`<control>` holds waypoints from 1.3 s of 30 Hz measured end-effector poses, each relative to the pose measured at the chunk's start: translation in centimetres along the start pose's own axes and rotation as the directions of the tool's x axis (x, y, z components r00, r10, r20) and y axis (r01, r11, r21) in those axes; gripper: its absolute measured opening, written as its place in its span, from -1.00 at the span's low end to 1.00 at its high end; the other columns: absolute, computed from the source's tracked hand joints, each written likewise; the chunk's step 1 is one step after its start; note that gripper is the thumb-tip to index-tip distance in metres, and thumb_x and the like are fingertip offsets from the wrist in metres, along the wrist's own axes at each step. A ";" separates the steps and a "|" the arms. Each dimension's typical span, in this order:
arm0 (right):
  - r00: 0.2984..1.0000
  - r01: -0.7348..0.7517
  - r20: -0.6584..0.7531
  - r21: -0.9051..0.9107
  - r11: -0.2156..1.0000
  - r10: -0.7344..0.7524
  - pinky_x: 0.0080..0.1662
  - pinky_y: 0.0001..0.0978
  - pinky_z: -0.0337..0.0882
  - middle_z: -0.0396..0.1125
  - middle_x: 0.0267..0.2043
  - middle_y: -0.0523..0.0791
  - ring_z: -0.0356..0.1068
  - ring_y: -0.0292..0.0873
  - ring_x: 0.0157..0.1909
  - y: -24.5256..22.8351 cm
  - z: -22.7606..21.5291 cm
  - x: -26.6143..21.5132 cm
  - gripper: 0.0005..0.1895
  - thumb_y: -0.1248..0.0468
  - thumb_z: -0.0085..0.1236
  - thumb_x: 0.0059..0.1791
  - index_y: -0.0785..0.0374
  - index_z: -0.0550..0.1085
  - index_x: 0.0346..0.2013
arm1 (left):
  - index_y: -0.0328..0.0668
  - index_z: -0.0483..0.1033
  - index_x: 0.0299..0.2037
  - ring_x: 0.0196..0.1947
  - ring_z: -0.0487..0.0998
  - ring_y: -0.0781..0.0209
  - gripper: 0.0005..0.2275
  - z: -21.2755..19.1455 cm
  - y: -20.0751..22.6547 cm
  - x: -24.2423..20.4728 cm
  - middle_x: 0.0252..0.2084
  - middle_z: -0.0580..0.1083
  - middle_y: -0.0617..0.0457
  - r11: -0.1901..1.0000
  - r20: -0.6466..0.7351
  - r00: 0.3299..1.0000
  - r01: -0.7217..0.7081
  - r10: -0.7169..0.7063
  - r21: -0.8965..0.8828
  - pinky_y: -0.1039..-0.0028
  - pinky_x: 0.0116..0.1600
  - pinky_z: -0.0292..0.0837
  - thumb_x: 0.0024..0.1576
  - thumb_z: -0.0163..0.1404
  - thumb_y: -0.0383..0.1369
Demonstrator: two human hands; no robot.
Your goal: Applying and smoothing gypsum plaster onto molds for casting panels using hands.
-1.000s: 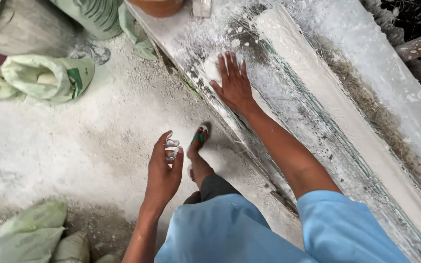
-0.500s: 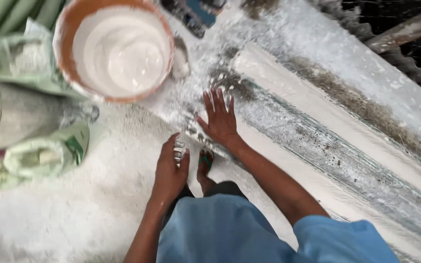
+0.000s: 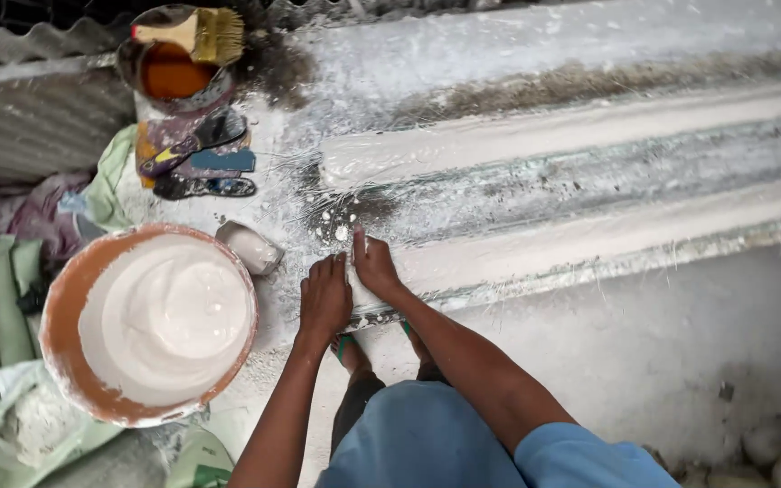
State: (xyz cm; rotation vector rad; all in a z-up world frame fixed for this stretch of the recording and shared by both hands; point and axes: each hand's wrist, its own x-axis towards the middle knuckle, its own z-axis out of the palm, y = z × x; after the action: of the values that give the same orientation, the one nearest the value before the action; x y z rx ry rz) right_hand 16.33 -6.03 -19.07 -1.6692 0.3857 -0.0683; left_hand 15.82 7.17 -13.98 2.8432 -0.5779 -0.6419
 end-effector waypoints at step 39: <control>0.958 -0.152 0.002 -0.844 0.514 0.286 0.47 0.32 -0.46 -0.27 0.65 -0.06 -0.46 0.17 0.64 -2.2 -10.3 -8.3 -0.22 -0.16 -0.45 0.14 0.20 -0.06 0.56 | 0.23 -0.01 0.53 0.60 -0.36 0.02 -0.54 -5.0 6.7 6.0 0.63 -0.20 0.29 0.130 0.577 0.738 -0.648 0.349 0.751 0.05 0.49 -0.30 0.39 -0.38 -0.28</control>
State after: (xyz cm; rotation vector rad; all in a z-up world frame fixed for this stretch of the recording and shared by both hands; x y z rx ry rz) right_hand 6.22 -13.30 -14.03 -2.5573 0.5729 0.5196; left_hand 20.78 -0.98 -10.12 2.9493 -2.6707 -0.6537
